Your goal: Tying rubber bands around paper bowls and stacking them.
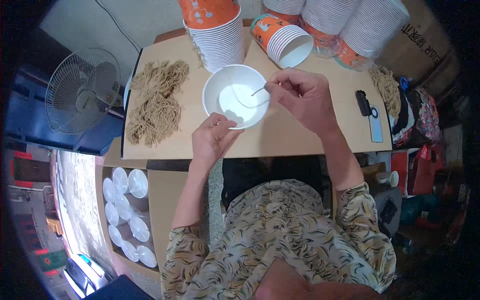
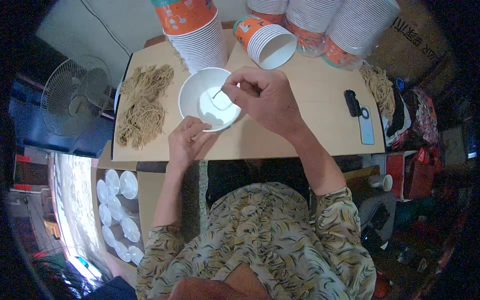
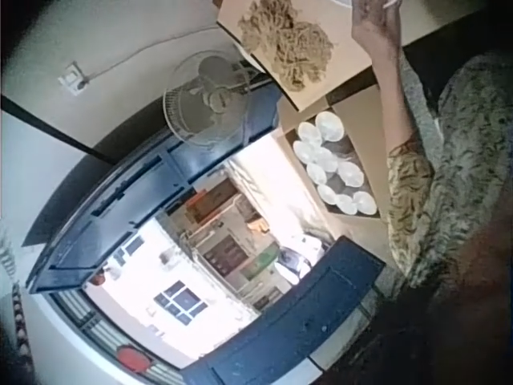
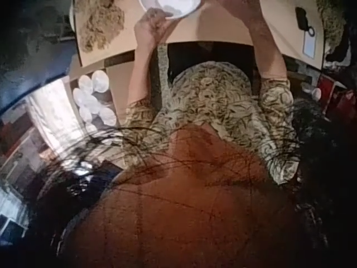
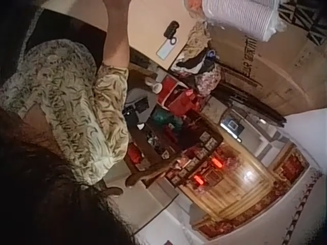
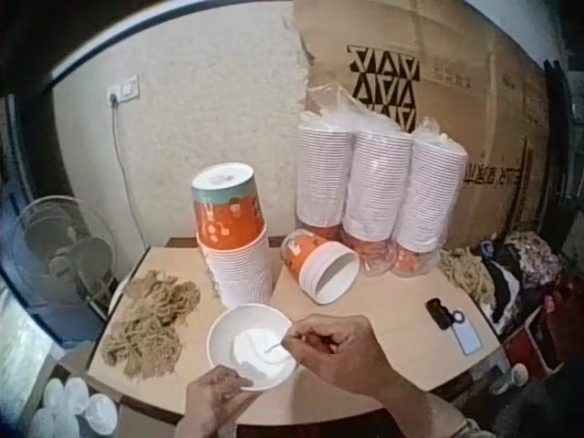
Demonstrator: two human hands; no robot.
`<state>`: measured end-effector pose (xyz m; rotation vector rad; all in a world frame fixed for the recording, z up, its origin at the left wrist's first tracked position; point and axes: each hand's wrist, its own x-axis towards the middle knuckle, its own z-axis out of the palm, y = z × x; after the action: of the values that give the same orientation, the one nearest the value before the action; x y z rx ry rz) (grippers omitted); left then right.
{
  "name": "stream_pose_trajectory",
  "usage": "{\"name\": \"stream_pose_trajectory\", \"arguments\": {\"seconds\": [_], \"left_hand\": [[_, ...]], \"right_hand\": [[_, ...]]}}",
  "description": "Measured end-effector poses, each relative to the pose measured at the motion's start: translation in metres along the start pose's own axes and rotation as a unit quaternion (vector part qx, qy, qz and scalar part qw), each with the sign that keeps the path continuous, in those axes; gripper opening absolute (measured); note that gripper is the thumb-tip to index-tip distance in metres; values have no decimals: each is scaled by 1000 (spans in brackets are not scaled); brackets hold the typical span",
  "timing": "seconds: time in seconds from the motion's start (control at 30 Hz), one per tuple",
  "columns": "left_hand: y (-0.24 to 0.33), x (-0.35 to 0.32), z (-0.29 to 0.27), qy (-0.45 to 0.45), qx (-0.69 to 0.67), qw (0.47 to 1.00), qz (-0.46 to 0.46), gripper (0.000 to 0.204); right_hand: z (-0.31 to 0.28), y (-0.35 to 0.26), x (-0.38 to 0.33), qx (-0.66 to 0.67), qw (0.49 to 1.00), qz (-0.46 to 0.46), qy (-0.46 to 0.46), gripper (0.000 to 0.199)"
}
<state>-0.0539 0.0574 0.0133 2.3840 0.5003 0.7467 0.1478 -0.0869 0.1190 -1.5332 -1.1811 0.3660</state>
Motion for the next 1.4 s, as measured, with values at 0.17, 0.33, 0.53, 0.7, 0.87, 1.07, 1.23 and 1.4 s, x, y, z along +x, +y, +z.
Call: {"name": "stream_pose_trajectory", "arguments": {"seconds": [0.17, 0.33, 0.53, 0.7, 0.87, 1.07, 1.23, 1.4], "left_hand": [[10, -21, 7, 37, 80, 993, 76, 21], [20, -40, 10, 37, 122, 990, 55, 25], [25, -57, 21, 38, 125, 990, 55, 29], [25, -63, 25, 34, 124, 991, 40, 31], [25, -63, 27, 31, 133, 990, 42, 32], [27, -64, 25, 32, 128, 990, 44, 35], [26, -63, 26, 26, 126, 991, 40, 35], [27, -62, 23, 29, 125, 991, 44, 33]], "right_hand": [[9, 16, -11, 19, 994, 30, -101, 6], [15, 15, -30, -102, 987, -123, 27, 7], [41, 58, -57, -55, 990, 41, -126, 10], [46, 71, -64, -57, 979, 84, -175, 9], [50, 77, -68, -84, 980, 58, -171, 9], [51, 77, -69, -106, 979, 46, -171, 10], [50, 75, -66, -109, 976, 71, -177, 13], [52, 73, -65, -130, 973, 61, -183, 13]]}}
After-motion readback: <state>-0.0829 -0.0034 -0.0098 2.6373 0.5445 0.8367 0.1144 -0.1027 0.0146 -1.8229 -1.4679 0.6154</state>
